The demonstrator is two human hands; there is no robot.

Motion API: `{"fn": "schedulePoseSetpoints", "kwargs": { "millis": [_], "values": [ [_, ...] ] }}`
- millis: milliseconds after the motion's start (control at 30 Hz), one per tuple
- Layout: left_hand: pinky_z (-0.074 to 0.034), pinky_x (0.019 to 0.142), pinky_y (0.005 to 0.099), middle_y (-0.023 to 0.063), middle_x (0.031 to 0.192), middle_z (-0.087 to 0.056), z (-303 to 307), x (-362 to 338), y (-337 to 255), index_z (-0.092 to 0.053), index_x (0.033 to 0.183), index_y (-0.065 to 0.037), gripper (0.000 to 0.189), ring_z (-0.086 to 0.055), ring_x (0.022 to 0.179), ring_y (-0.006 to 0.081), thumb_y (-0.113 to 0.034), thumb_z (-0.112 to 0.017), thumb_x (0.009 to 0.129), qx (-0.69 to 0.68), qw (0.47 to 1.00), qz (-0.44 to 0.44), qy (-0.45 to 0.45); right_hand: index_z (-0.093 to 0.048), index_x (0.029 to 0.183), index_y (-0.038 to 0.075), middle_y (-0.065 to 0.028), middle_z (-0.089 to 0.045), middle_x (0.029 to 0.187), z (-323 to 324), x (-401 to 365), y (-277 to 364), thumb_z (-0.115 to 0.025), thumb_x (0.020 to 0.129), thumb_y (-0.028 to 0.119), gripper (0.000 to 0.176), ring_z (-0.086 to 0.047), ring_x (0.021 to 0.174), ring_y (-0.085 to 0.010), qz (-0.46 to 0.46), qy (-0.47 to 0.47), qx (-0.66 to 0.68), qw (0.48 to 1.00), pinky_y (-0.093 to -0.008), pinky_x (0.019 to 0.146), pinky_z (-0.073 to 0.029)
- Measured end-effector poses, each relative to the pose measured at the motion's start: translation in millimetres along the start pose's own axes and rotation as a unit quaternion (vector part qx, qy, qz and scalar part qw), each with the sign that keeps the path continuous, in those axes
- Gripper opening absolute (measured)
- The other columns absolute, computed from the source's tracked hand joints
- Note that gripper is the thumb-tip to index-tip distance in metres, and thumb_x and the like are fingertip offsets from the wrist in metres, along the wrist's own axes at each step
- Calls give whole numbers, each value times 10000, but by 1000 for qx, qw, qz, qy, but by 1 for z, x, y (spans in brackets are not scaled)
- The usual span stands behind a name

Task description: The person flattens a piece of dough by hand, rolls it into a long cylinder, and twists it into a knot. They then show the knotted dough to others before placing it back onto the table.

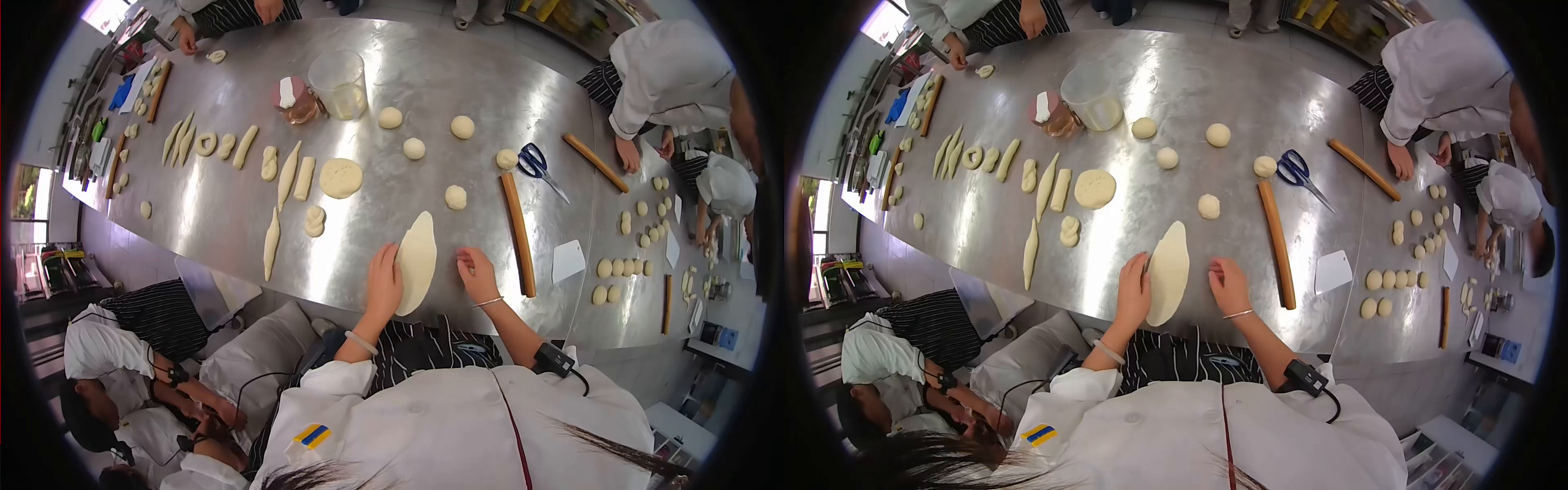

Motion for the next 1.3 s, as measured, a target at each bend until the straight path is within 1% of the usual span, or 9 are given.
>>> {"fn": "schedulePoseSetpoints", "kwargs": {
  "millis": [67,300,500,567,600,667,767,1000,1300],
  "values": [
    [-368,994,415,230,1267,-488,-2,19,-2,-516,1214,4,372,-460,1164,372,-40,-515,844,-30,999,25,-16,-464,1256,-29,-139,-563,1223,-20,10,-16,-554,855,46,418,-598,1033,-204,-95,19,203,974,-297,921,-444],
    [-432,864,431,191,1109,-568,-26,72,-23,-557,1098,12,322,-528,1034,357,-45,-582,782,97,995,-25,-5,-536,1166,-21,-121,-636,1068,-34,45,-3,-595,823,106,370,-626,923,-209,-232,-42,324,916,-317,798,-490],
    [-428,820,404,124,1024,-576,-34,85,-36,-591,1035,-37,293,-538,998,296,-47,-611,744,198,979,-20,34,-575,1089,-27,-145,-662,971,-46,52,-24,-565,821,71,286,-638,878,-218,-190,-67,137,970,-321,779,-495],
    [-416,853,388,93,999,-571,-35,81,-72,-602,1010,-50,259,-530,1002,257,-53,-571,754,173,939,-295,49,-551,1139,-37,-139,-644,1013,-35,47,-22,-489,859,11,291,-629,856,-181,-125,-101,113,981,-288,753,-508],
    [-416,853,388,93,999,-571,-37,83,-69,-602,1010,-50,259,-530,1002,257,-53,-571,754,171,936,-301,56,-551,1139,-37,-139,-644,1013,-33,42,-28,-489,859,11,291,-629,856,-181,-130,-109,115,979,-288,753,-508],
    [-388,916,379,67,994,-564,-56,68,-76,-612,1044,-63,291,-514,1050,238,-45,-546,761,156,847,-473,183,-596,1054,-10,-145,-671,922,-29,29,-43,-539,832,32,233,-650,823,-220,-151,-145,219,953,-310,746,-507],
    [-392,895,343,59,950,-570,-62,68,-68,-616,846,-85,113,-523,1004,223,-105,-524,785,206,787,-514,271,-603,1034,-4,-126,-678,903,-21,1,-37,-542,832,39,216,-654,790,-207,-207,-123,265,934,-305,730,-510],
    [-380,890,355,40,909,-548,-78,79,-61,-597,844,-91,109,-509,954,212,-53,-552,752,236,749,-513,347,-610,982,4,-128,-667,831,-48,-47,-17,-580,808,76,190,-650,727,-255,-157,-137,94,973,-343,682,-515],
    [-412,847,350,52,842,-597,-59,78,-71,-592,829,-77,111,-545,914,229,-53,-562,726,141,714,-556,402,-564,995,-5,-173,-510,1082,-47,-37,45,-667,724,72,299,-497,1011,-355,-88,-254,-12,963,-418,885,-416]
  ]
}}
Point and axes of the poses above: each hand's wrist, its own x-axis towards the middle knuckle, its own z-axis out of the back of the hand, y = z × x, the point moved 7 cm from there along x, towards the middle knuckle
